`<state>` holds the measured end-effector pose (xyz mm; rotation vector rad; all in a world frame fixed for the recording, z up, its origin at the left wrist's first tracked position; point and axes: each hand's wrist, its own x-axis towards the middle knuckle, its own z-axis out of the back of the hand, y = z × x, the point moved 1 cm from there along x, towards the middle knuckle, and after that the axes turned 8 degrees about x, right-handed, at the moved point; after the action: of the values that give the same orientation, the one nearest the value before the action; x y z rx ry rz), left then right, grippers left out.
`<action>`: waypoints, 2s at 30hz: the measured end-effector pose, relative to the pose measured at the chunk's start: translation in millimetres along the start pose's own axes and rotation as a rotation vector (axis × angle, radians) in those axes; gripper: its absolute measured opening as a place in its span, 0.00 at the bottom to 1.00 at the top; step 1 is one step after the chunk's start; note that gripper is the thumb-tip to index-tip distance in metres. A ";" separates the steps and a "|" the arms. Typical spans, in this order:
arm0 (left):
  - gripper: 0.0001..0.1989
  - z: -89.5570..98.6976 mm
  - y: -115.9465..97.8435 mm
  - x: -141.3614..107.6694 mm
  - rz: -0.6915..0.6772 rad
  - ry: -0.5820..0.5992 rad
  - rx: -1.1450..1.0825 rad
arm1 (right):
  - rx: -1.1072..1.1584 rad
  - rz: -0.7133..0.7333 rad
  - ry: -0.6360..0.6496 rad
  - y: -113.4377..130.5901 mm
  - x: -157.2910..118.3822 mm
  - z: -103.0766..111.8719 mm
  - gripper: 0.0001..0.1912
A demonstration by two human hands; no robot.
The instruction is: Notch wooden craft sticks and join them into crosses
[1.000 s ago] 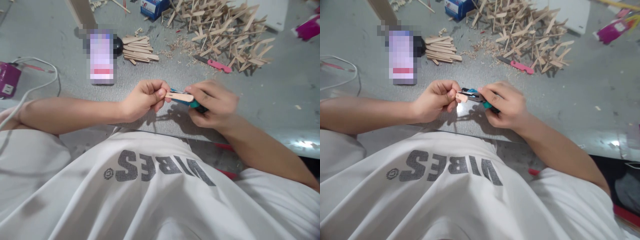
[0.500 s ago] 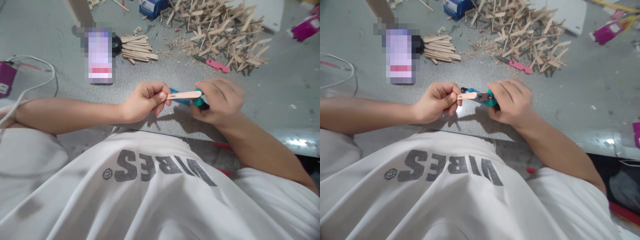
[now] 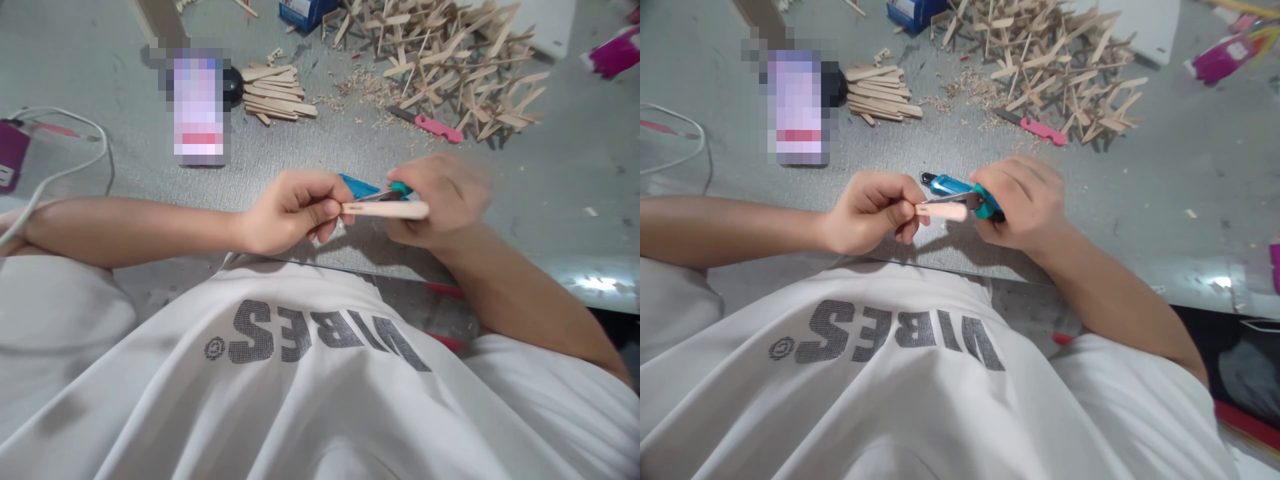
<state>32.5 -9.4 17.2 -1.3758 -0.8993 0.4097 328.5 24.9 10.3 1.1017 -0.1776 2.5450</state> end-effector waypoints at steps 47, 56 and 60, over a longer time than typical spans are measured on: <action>0.30 0.0 -1.3 -6.2 -0.041 -0.026 0.172 | -0.180 0.042 0.084 -31.3 -14.8 6.5 0.34; 0.31 -1.9 -0.6 -6.3 -0.006 -0.046 0.164 | -0.069 0.158 -0.048 -24.8 -1.2 3.5 0.27; 0.34 -2.3 -0.2 -6.5 0.021 -0.033 0.172 | -0.020 0.178 -0.054 -30.8 -8.3 3.5 0.33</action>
<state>30.1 -15.7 15.5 -1.2250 -0.8569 0.5155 347.6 50.3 5.9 1.1970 -0.3277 2.6631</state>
